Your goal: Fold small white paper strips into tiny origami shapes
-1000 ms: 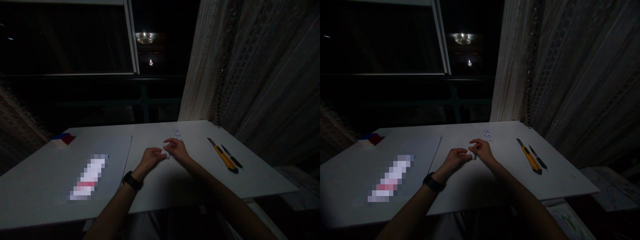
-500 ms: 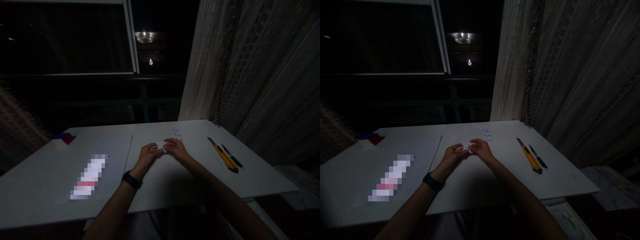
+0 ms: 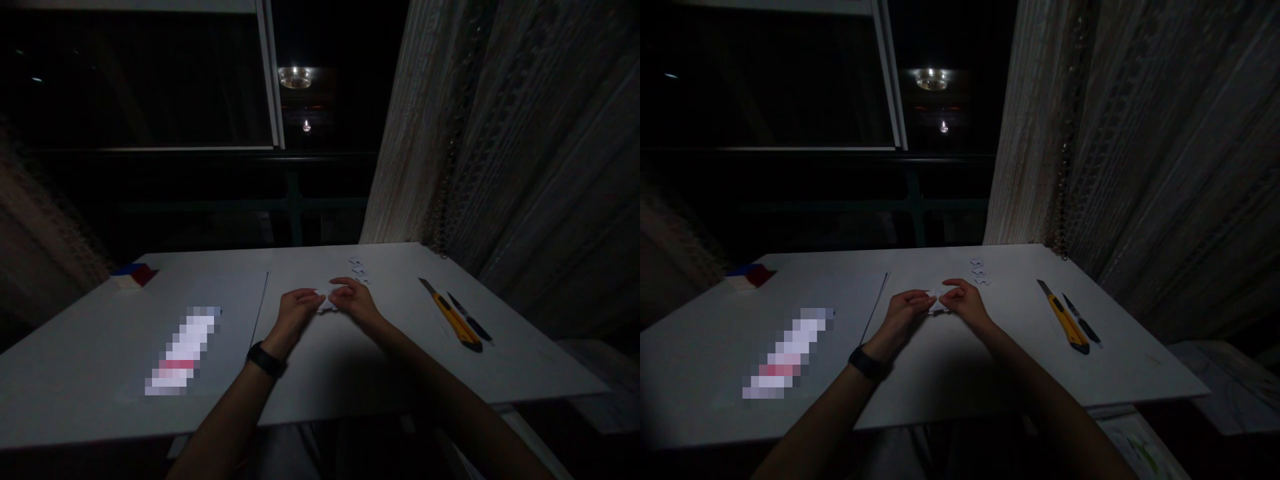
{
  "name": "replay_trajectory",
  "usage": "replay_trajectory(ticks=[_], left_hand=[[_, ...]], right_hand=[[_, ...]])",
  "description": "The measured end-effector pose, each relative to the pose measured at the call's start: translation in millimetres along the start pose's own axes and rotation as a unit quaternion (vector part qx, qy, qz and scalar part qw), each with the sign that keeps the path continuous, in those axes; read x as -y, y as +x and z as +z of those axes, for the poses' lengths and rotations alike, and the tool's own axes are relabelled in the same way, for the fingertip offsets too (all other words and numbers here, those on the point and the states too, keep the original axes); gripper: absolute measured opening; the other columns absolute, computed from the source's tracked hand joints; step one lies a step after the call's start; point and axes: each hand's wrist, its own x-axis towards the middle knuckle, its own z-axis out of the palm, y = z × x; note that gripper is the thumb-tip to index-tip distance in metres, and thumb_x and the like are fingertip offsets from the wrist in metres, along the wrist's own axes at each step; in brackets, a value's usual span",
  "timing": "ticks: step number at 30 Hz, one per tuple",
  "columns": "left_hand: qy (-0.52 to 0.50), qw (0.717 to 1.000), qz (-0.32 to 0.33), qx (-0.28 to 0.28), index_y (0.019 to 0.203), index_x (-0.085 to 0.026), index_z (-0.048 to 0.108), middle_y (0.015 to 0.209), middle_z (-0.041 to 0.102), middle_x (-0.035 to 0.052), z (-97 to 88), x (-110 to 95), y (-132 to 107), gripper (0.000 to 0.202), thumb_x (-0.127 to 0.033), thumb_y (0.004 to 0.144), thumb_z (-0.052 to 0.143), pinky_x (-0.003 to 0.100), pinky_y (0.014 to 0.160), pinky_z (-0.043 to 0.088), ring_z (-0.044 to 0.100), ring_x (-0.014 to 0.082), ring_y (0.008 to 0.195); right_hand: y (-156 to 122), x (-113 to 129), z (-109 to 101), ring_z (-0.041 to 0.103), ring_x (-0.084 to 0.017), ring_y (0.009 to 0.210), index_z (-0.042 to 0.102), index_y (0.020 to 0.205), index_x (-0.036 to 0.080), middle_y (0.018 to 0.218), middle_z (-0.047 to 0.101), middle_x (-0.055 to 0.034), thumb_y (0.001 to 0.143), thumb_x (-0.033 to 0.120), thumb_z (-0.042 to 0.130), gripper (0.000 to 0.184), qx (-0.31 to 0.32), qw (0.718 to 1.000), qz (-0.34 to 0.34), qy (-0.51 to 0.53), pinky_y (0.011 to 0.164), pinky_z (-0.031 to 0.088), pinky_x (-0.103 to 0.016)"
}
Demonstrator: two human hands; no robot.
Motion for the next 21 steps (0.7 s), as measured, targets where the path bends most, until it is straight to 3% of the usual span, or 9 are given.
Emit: replay_trajectory(ticks=[4,8,14,16,18,21], left_hand=[[-0.011,1.0,0.004,-0.026,0.071,-0.009,0.063,0.062,0.064,0.0046,1.6,0.5,0.5,0.036,-0.027,0.045,0.08,0.023,0.055,0.041,0.056,0.0113,0.054],[-0.005,1.0,-0.004,-0.025,0.072,-0.009,0.064,0.063,0.065,0.005,3.3,-1.6,-1.1,0.036,-0.023,0.044,0.081,0.023,0.057,0.042,0.057,0.0111,0.055],[-0.03,0.999,-0.009,0.036,0.089,-0.009,0.063,0.07,0.067,0.0076,2.9,-2.3,-2.7,0.047,-0.02,0.046,0.08,0.027,0.065,0.045,0.061,0.0137,0.06],[-0.04,0.999,-0.003,0.028,0.092,-0.009,0.063,0.07,0.067,0.0078,1.3,-3.0,-2.2,0.05,-0.02,0.047,0.08,0.027,0.065,0.046,0.061,0.0141,0.061],[-0.05,0.999,0.001,0.018,0.095,-0.009,0.062,0.068,0.067,0.0077,-0.6,-4.2,-1.5,0.053,-0.02,0.047,0.08,0.028,0.065,0.046,0.061,0.0147,0.061],[-0.054,0.998,0.002,0.024,0.101,-0.009,0.06,0.067,0.067,0.0064,-3.1,-5.1,-0.9,0.056,-0.019,0.048,0.079,0.028,0.063,0.045,0.061,0.0147,0.06]], right_hand=[[-2.6,-3.9,3.5,0.053,-0.009,0.052,0.048,0.107,0.021,0.062,0.054,0.0073,0.045,0.025,0.077,0.069,0.047,0.999,0.02,-0.002,0.051,0.042,-0.023],[-2.7,-7.5,5.7,0.038,-0.005,0.043,0.051,0.106,0.019,0.051,0.041,0.0112,0.051,0.025,0.075,0.061,0.023,0.997,-0.026,-0.074,0.043,0.03,-0.017],[-1.6,-9.5,2.6,0.037,-0.005,0.043,0.047,0.116,0.019,0.052,0.04,0.0107,0.054,0.026,0.073,0.068,0.028,0.994,-0.041,-0.096,0.042,0.03,-0.017],[-2.8,-8.1,1.8,0.045,-0.008,0.05,0.042,0.122,0.022,0.061,0.049,0.0067,0.057,0.028,0.072,0.072,0.024,0.99,-0.071,-0.118,0.046,0.037,-0.019],[-4.7,-5.3,1.4,0.054,-0.012,0.069,0.045,0.122,0.025,0.084,0.057,-0.001,0.059,0.029,0.072,0.069,0.003,0.977,-0.13,-0.172,0.06,0.045,-0.025],[-7.2,-1.2,1.3,0.051,-0.019,0.1,0.055,0.113,0.029,0.118,0.05,-0.0067,0.061,0.029,0.072,0.055,-0.014,0.941,-0.221,-0.256,0.084,0.044,-0.034]])
